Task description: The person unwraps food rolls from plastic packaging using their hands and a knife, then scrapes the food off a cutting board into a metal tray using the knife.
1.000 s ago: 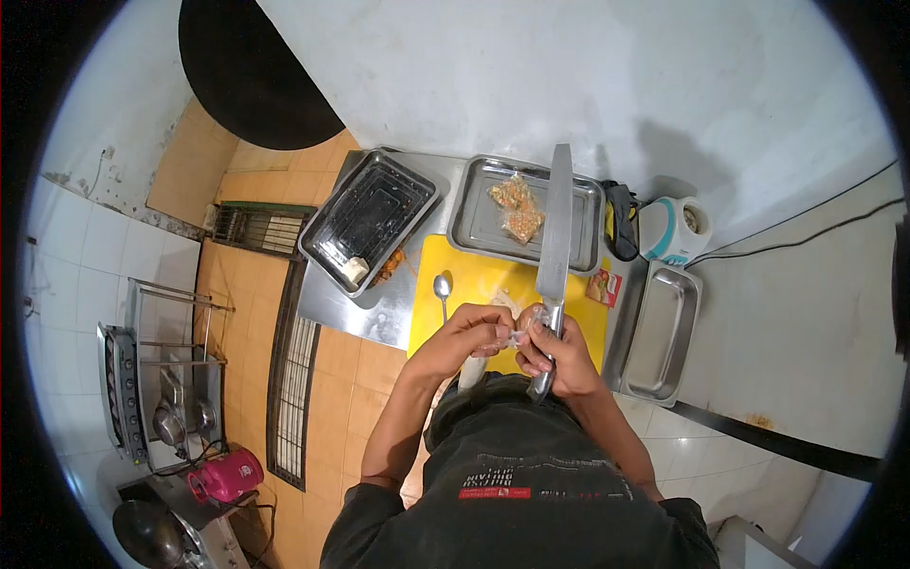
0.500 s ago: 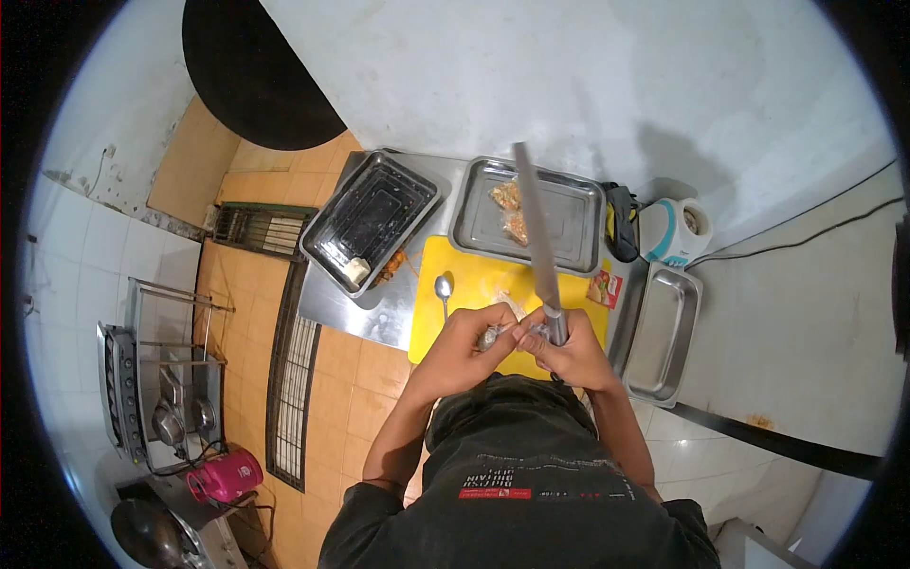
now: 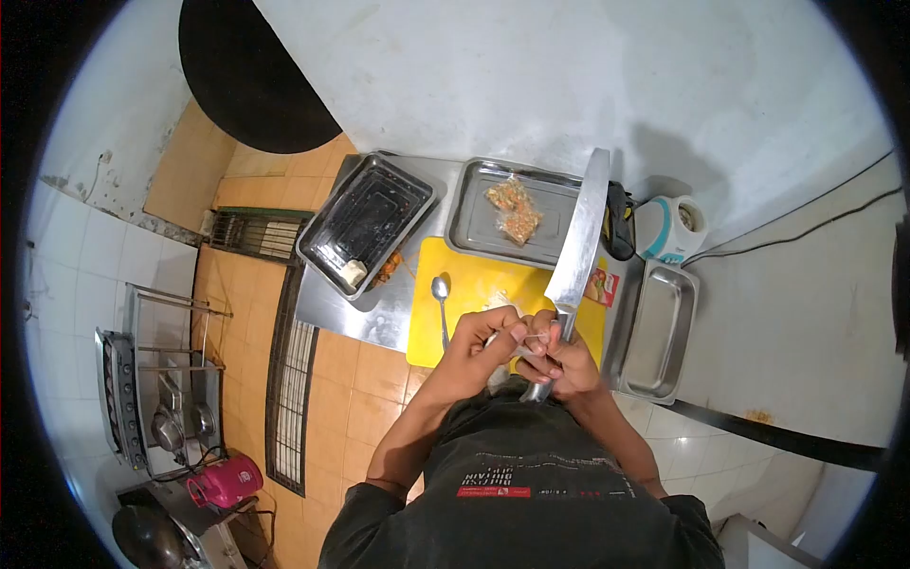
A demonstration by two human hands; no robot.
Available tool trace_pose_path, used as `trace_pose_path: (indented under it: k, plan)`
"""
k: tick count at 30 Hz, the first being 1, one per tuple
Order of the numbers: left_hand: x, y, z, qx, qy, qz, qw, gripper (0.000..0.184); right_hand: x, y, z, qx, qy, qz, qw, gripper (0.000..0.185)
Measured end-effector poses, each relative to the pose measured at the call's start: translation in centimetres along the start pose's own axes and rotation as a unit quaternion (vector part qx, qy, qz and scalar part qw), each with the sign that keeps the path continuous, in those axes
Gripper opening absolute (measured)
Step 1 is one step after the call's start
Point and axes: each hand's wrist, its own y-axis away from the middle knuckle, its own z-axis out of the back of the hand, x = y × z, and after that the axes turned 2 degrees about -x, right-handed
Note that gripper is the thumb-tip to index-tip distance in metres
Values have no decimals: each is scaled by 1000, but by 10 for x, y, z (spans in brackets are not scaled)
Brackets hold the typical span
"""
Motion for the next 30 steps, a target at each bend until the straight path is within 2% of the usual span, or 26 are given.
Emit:
trace_pose_path:
  k: [2, 3, 5, 6, 8, 9, 10, 12, 13, 15, 17, 19, 23, 25, 26, 28, 29, 30]
  plan:
    - [15, -2, 2, -27, 134, 49, 989, 23, -10, -4, 4, 64, -114, 35, 991, 22]
    - [14, -3, 1, -27, 134, 49, 989, 23, -15, -6, 7, 64, -114, 35, 991, 22]
    - [12, -6, 1, -30, 241, 69, 968, 25, -20, -9, 11, 133, -227, 64, 963, 21]
    - [15, -5, 2, -31, 241, 68, 968, 25, -19, -10, 10, 133, -226, 63, 963, 21]
    - [25, -4, 7, -26, 212, 52, 976, 22, -13, -10, 6, 105, -109, 77, 986, 20]
    - [23, -4, 6, -27, 212, 50, 976, 22, -9, -11, 6, 106, -109, 75, 986, 20]
    - [19, -3, 4, -44, 69, -2, 997, 21, -6, -11, 7, 63, -55, 85, 993, 21]
    - [11, -3, 0, -78, -167, -76, 980, 17, 0, -11, 3, -33, 8, 97, 995, 24]
    - [6, -3, -1, -78, -167, -76, 980, 17, 1, -11, 2, -33, 8, 96, 995, 24]
    - [-2, -4, -4, -51, -210, 2, 976, 13, 4, -13, 2, -102, 102, 108, 984, 27]
    - [9, -7, 2, -33, -223, -33, 974, 13, 2, -12, 6, -105, 108, 106, 983, 28]
    - [16, -8, 6, 24, -217, -8, 976, 14, 1, -11, 8, -115, 99, 90, 984, 27]
    - [14, -2, 2, 22, -210, 22, 977, 14, 1, -3, 7, -124, 63, 76, 987, 26]
    - [13, 4, 2, 24, -261, -37, 964, 11, 3, 3, 4, -143, 122, 96, 977, 26]
    - [9, 6, 2, 23, -260, -35, 965, 11, 4, 4, 1, -143, 121, 94, 978, 26]
    - [-12, 11, -2, 48, -282, 22, 958, 10, 6, 6, -3, -146, 62, 95, 983, 21]
    - [-14, 14, 0, 49, -282, 23, 958, 10, 10, 5, 0, -148, 61, 95, 983, 21]
    - [-15, 21, 4, 74, -235, -29, 969, 10, 22, 3, 8, -216, -64, 133, 965, 18]
